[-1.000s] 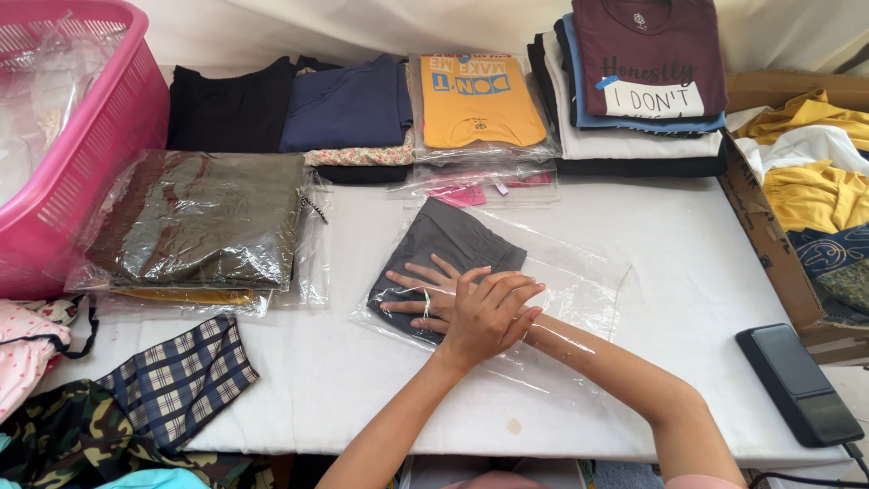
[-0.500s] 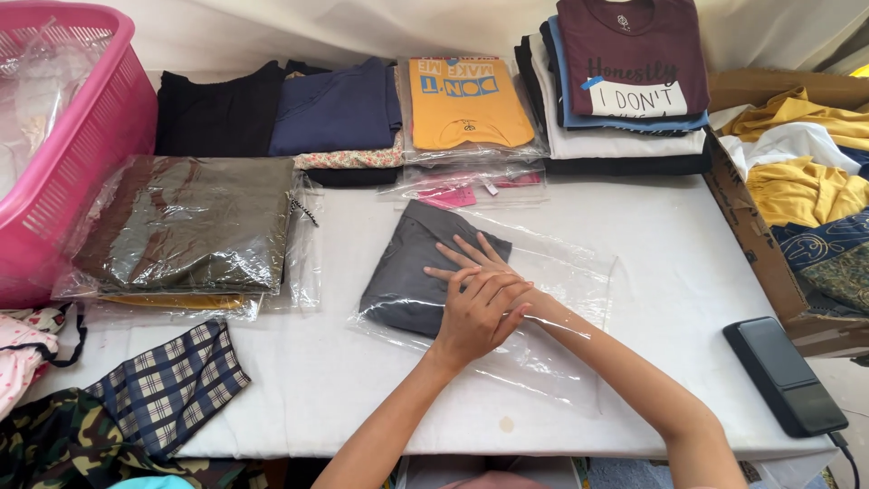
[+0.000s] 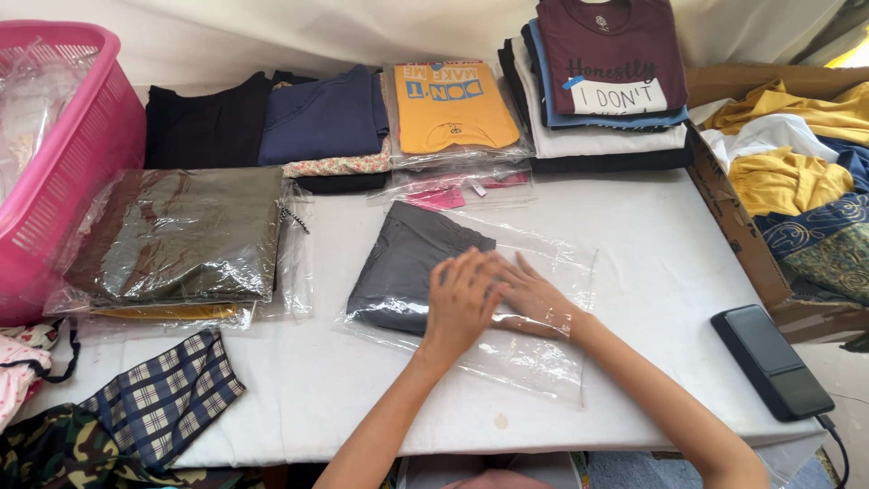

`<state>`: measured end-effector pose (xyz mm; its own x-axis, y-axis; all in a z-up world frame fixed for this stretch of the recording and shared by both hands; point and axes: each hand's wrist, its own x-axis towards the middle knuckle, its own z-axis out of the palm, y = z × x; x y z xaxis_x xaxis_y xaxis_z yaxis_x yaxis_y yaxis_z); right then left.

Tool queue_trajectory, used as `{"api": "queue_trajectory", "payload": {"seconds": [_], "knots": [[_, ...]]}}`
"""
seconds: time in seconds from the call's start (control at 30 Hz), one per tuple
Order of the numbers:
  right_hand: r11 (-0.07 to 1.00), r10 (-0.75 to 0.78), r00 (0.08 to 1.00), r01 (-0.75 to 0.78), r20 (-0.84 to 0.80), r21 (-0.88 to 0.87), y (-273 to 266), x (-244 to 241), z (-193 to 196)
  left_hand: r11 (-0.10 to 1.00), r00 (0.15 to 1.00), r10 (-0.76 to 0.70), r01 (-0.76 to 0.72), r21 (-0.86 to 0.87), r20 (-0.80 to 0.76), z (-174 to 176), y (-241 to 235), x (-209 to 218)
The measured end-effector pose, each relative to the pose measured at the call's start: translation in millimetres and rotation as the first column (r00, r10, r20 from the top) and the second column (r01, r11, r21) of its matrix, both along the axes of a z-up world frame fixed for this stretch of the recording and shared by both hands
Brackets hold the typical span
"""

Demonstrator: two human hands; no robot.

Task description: The person folds several pairs of shorts and places each one into a clear plastic bag. They smooth the fabric and adjust the bags on a white table surface. The person handles olive green, dark gray, and black shorts sequentially.

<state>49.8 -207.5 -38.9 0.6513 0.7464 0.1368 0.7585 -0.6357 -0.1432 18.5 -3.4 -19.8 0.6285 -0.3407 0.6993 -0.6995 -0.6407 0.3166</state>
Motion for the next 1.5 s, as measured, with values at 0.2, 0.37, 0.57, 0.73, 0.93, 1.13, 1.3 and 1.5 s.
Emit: {"api": "queue_trajectory", "payload": {"seconds": [0.2,0.37,0.57,0.73,0.93,1.13,1.3,1.5], "knots": [[0.918,-0.334,0.930,0.284,-0.155,-0.277,-52.8,-33.6,22.0,0.968,0.942,0.248,-0.230,0.103,-0.226,-30.5,17.7,22.3],[0.890,-0.451,0.809,0.378,-0.377,-0.253,-117.5,-29.0,30.2,0.888,0.855,0.376,-0.222,0.404,-0.357,-48.1,17.8,25.2],[0.728,-0.674,0.731,0.682,-0.108,0.076,-85.2,-14.7,95.7,0.889,0.862,0.348,-0.178,0.421,-0.370,-46.4,18.8,25.4],[0.964,-0.259,0.960,0.250,0.109,0.090,-31.9,14.9,44.2,0.897,0.917,0.242,-0.087,0.434,-0.316,-46.5,20.1,24.4],[0.953,-0.301,0.948,0.303,-0.102,0.003,-36.5,-28.5,40.7,0.834,0.972,0.079,0.058,0.549,-0.223,-2.3,36.0,21.0],[0.864,-0.473,0.821,0.503,-0.321,0.012,-85.0,-56.0,43.7,0.983,0.981,0.067,-0.035,0.179,-0.180,-2.5,65.4,-13.2],[0.719,-0.491,0.699,0.662,-0.519,0.211,-111.1,-37.3,22.0,0.902,0.721,0.040,-0.324,-0.286,-0.692,-13.2,88.5,-94.7],[0.540,-0.335,0.467,0.807,-0.818,0.239,-106.5,4.5,3.2,0.430,0.566,-0.431,-0.555,-0.712,-0.702,-36.0,85.8,-140.5]]}}
